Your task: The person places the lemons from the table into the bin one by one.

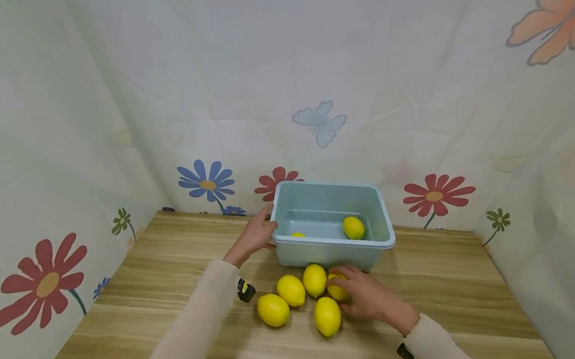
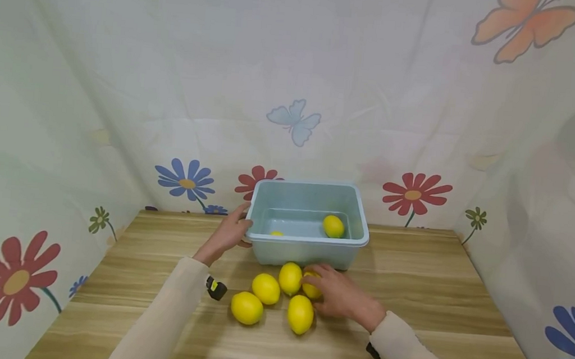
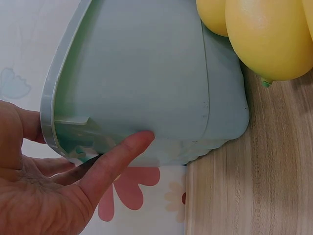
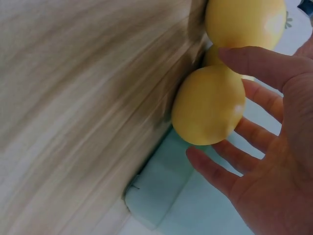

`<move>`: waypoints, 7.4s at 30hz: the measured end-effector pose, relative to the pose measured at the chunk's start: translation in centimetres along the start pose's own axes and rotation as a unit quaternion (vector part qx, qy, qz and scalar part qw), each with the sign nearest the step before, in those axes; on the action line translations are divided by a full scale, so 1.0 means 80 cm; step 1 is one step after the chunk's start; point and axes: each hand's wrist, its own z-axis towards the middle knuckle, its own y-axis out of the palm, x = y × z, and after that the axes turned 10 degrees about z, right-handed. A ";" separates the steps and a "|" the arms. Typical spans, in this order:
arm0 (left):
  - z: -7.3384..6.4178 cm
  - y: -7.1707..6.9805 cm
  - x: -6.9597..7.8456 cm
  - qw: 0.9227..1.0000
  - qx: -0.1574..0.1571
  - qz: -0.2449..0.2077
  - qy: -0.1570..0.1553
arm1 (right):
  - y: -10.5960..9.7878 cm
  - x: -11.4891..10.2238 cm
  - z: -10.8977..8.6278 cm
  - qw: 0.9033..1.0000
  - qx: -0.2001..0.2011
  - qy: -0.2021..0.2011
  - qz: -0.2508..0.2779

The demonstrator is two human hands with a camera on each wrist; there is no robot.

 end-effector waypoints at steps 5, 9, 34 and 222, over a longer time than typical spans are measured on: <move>0.002 0.000 0.000 1.000 -0.001 0.003 -0.002 | 0.001 0.001 0.002 1.000 0.005 0.001 -0.008; 0.002 -0.001 0.001 1.000 0.000 -0.001 0.003 | 0.002 0.002 0.005 1.000 0.014 -0.003 -0.017; -0.002 0.001 0.001 1.000 0.000 -0.001 -0.004 | 0.021 0.013 0.007 0.999 0.015 0.040 -0.006; 0.002 -0.002 0.000 1.000 -0.008 -0.005 -0.007 | -0.192 0.046 0.182 0.980 -0.137 0.146 -0.013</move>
